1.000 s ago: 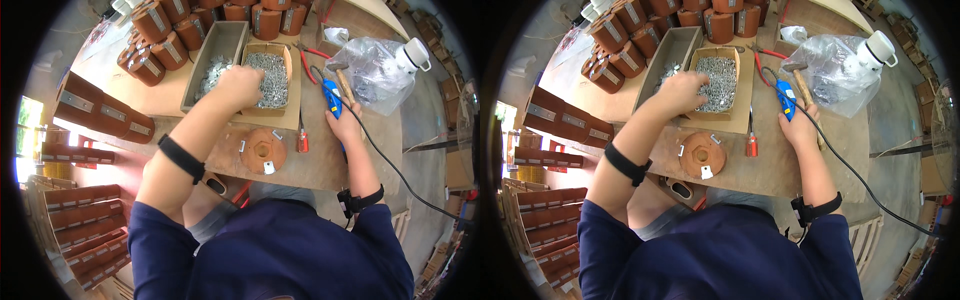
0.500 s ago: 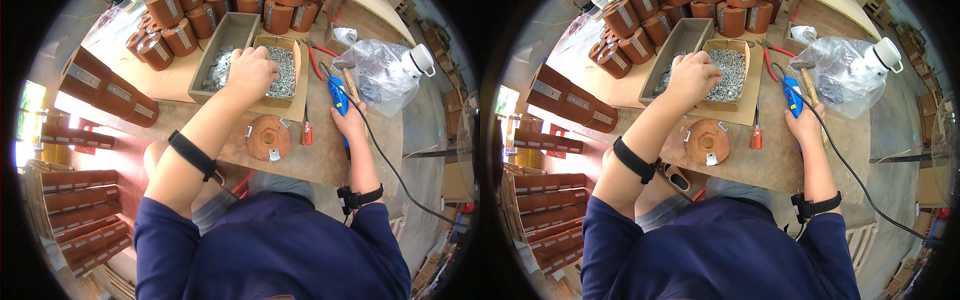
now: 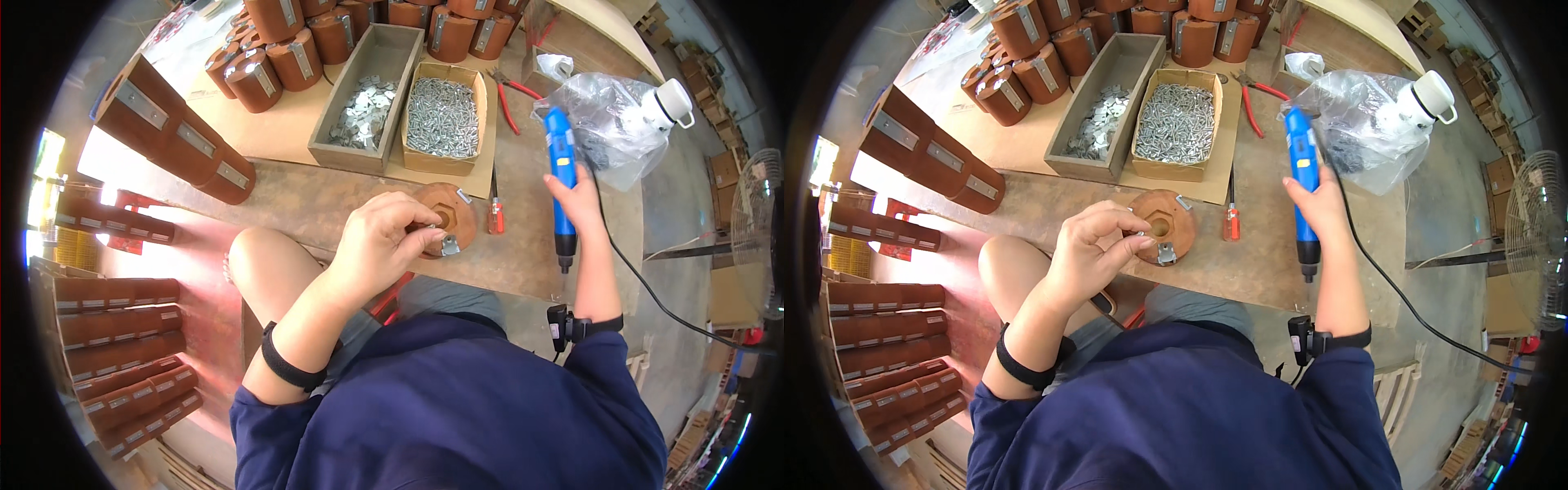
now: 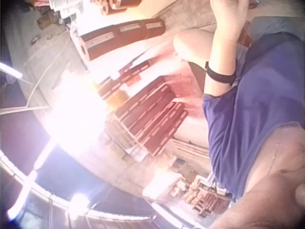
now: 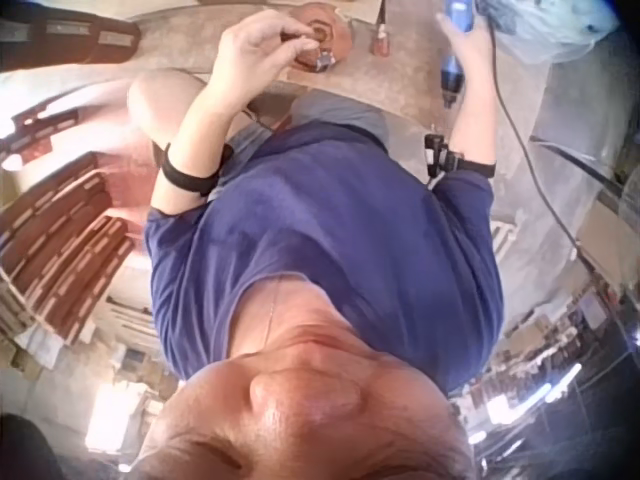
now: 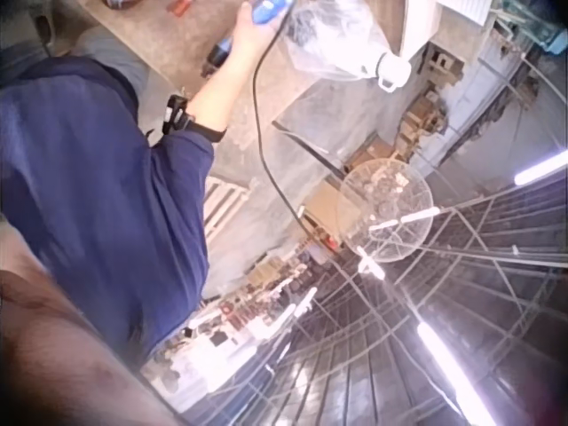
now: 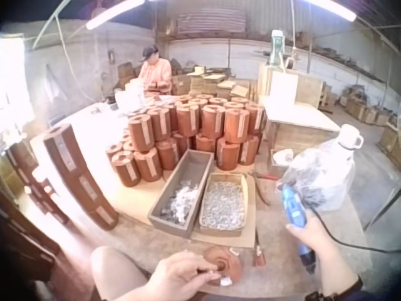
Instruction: The person assembles small metal components onto a wooden cylindrical block using a powered driver and a hammer.
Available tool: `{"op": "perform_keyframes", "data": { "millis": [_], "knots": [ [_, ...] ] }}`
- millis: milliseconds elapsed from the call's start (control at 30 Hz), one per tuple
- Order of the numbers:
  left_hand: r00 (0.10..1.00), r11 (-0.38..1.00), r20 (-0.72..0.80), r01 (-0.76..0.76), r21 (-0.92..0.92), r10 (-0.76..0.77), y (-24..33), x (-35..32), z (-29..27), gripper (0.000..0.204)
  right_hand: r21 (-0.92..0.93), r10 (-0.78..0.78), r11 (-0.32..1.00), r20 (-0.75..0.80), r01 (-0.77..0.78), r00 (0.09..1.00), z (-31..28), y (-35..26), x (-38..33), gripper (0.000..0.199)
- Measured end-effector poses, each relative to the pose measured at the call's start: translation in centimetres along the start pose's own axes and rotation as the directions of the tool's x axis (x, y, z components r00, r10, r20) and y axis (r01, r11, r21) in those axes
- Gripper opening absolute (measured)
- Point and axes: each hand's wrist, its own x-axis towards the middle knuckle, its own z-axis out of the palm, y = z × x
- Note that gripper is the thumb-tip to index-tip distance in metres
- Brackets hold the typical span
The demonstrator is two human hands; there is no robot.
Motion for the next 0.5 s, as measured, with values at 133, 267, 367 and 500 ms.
{"op": "perform_keyframes", "data": {
  "millis": [133,267,367,500],
  "knots": [
    [0.996,0.997,-0.045,-0.077,0.026,0.078,0.2,-0.4,0.7,0.015,0.768,-0.12,0.617,-0.125,0.172,0.985,-4.8,-7.3,-3.5,0.056],
    [0.983,0.98,-0.041,-0.172,0.099,0.176,0.7,-0.2,1.0,0.017,0.912,-0.438,0.056,-0.343,0.406,0.831,-7.8,-13.7,-6.7,0.055],
    [0.985,0.985,-0.064,-0.156,0.075,0.161,0.8,-0.3,1.3,0.017,0.9,-0.556,-0.028,-0.376,0.435,0.742,-7.0,-14.9,-8.1,0.055],
    [0.986,0.988,-0.077,-0.147,0.054,0.151,1.1,-0.6,1.2,0.017,0.904,-0.64,-0.098,-0.377,0.416,0.669,-5.2,-15.3,-8.9,0.055]
  ]
}}
